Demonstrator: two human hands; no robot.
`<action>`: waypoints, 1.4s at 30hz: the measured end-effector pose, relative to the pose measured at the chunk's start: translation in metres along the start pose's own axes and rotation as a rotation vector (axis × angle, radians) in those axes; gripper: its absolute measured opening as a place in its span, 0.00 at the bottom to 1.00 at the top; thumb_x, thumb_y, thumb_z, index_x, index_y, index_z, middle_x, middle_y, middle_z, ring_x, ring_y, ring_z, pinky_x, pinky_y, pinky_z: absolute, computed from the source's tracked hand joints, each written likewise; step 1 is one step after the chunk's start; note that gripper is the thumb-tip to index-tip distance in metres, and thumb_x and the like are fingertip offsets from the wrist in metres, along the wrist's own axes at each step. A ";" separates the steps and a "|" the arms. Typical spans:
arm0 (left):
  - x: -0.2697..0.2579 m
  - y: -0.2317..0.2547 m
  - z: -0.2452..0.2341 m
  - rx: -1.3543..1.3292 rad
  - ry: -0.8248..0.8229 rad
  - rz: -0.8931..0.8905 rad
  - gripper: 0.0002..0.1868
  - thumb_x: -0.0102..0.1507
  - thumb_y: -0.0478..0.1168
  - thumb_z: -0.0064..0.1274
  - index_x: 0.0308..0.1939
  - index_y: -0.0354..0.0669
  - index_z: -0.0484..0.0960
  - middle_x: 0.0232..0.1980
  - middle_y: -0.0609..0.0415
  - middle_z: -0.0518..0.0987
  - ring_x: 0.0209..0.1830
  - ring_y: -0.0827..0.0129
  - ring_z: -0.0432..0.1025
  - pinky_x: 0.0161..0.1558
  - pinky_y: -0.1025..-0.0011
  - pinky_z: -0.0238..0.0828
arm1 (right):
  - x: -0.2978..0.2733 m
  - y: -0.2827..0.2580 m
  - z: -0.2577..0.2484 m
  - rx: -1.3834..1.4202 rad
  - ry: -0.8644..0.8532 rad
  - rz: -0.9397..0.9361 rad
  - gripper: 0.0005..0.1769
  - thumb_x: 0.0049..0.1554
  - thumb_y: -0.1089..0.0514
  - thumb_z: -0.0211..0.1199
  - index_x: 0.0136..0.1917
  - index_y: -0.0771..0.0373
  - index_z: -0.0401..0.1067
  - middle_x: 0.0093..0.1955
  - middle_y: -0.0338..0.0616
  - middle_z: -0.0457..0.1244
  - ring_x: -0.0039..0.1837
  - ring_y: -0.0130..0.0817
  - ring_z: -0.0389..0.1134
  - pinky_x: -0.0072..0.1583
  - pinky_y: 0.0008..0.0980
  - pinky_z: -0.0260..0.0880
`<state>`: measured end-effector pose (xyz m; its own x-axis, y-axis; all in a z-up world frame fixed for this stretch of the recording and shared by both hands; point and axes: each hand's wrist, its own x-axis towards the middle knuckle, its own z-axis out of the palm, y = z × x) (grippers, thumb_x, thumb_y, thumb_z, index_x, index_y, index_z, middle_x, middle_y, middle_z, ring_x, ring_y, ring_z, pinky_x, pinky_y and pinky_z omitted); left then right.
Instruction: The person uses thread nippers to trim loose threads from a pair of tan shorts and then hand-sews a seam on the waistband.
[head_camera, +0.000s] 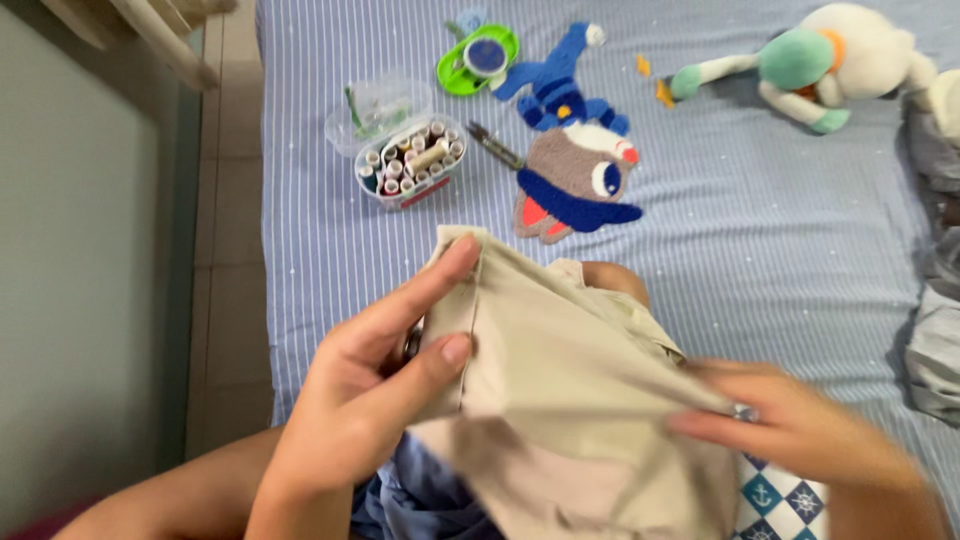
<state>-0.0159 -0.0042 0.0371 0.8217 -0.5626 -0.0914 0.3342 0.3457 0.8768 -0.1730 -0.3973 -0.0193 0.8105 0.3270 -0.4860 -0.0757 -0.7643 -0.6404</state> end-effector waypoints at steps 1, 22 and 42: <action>-0.008 0.007 0.008 0.006 -0.010 0.013 0.31 0.66 0.29 0.53 0.75 0.32 0.67 0.77 0.46 0.68 0.74 0.68 0.63 0.71 0.69 0.57 | -0.030 0.022 -0.010 -0.002 -0.069 0.064 0.23 0.48 0.46 0.72 0.53 0.59 0.77 0.49 0.43 0.68 0.54 0.36 0.70 0.55 0.34 0.68; -0.004 -0.033 -0.021 0.510 -0.005 0.283 0.37 0.66 0.25 0.55 0.79 0.37 0.59 0.83 0.47 0.60 0.86 0.62 0.48 0.80 0.68 0.44 | 0.170 -0.176 -0.101 0.245 0.162 -0.340 0.11 0.62 0.58 0.64 0.56 0.65 0.76 0.48 0.38 0.71 0.50 0.22 0.70 0.51 0.24 0.70; -0.004 -0.045 -0.022 0.579 0.175 0.072 0.37 0.63 0.29 0.58 0.76 0.46 0.66 0.78 0.44 0.70 0.46 0.75 0.68 0.40 0.83 0.72 | 0.203 -0.155 0.006 0.715 0.315 -0.281 0.04 0.58 0.65 0.64 0.47 0.68 0.75 0.43 0.33 0.65 0.46 0.17 0.65 0.49 0.21 0.68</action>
<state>-0.0240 -0.0005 -0.0121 0.9131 -0.4038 -0.0554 0.0101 -0.1136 0.9935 0.0001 -0.2093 -0.0224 0.9710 0.2003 -0.1304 -0.1111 -0.1048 -0.9883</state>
